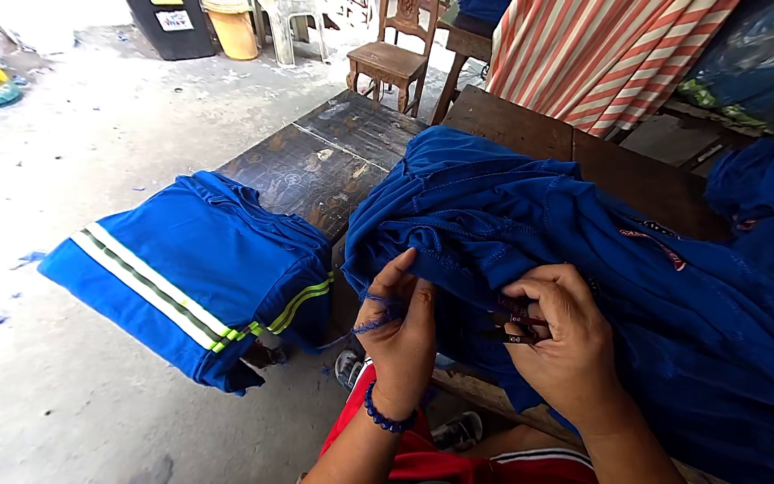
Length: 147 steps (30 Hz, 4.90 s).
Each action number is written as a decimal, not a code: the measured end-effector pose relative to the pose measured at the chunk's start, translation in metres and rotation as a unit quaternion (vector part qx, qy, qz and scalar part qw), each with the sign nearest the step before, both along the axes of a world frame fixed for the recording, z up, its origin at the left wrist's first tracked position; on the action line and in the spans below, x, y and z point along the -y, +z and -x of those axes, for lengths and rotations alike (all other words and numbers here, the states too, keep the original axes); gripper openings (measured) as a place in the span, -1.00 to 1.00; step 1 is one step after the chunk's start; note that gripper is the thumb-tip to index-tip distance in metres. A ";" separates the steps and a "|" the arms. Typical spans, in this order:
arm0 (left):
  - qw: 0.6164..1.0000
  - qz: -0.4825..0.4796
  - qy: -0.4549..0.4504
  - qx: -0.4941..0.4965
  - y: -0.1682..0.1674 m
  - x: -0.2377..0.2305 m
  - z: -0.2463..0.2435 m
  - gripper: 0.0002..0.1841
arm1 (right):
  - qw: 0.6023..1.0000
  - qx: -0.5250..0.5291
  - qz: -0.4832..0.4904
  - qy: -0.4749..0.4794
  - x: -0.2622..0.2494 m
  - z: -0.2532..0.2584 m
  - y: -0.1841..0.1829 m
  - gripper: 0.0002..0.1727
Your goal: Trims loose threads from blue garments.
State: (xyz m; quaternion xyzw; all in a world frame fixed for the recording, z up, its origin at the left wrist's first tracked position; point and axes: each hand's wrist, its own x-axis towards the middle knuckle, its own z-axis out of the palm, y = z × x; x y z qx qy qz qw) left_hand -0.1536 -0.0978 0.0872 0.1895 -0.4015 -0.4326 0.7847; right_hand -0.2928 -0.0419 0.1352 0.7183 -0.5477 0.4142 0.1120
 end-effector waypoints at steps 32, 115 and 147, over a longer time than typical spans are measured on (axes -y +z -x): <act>0.931 0.166 -0.138 0.293 0.008 0.055 -0.041 -0.92 | 0.864 0.432 -0.249 0.075 0.033 0.024 0.046 -0.73; 0.904 0.248 0.039 0.345 0.003 0.048 -0.005 -0.91 | 0.752 0.573 -0.287 0.151 0.005 0.044 0.052 -0.73; 0.913 0.212 0.053 0.346 0.010 0.034 -0.043 -0.91 | 0.972 -0.039 0.145 -0.180 -0.099 0.026 -0.045 -0.90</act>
